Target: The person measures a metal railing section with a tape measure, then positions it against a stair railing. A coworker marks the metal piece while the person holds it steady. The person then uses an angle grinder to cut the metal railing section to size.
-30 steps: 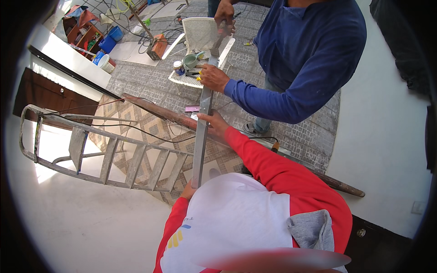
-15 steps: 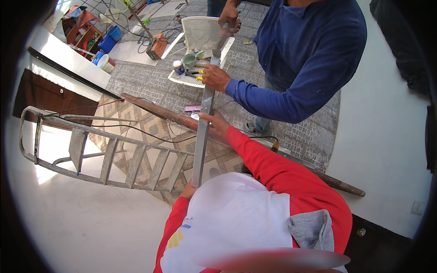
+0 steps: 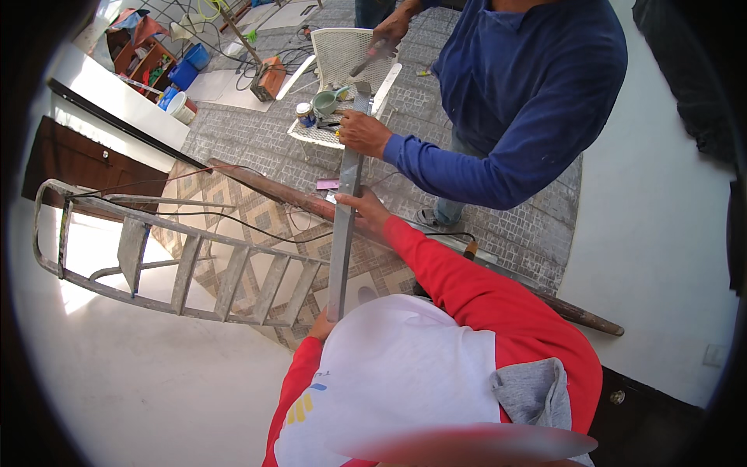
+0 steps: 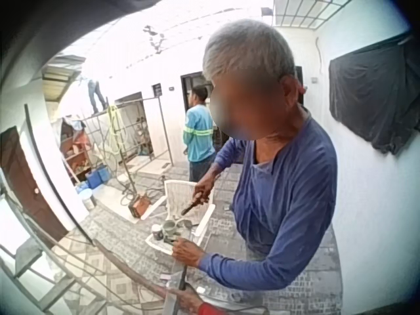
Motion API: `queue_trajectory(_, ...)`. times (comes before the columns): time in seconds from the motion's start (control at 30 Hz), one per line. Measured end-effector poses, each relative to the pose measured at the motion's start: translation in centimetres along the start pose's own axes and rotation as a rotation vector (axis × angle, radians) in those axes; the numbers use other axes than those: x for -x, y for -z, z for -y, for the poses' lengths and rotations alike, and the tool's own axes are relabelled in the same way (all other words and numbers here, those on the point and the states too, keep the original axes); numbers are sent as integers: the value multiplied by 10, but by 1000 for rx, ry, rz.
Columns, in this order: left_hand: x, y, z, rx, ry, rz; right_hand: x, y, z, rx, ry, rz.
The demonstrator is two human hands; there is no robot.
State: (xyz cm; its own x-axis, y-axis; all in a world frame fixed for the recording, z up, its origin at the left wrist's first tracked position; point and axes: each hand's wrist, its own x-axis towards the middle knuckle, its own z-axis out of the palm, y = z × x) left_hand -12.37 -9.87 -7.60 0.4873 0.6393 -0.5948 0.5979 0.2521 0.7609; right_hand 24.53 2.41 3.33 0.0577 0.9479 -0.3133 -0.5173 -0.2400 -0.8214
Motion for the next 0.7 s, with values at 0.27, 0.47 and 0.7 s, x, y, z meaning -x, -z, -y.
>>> queue_trajectory(0.27, 5, 1, 4, 18, 49, 8, 2, -5, 0, -34, -19, 42)
queue_trajectory(0.47, 5, 3, 14, -53, 48, 11, 4, -9, 0, -15, -53, 49)
queue_trajectory(0.7, 11, 6, 8, -15, 2, 46, 9, -28, -10, 144, 121, -44)
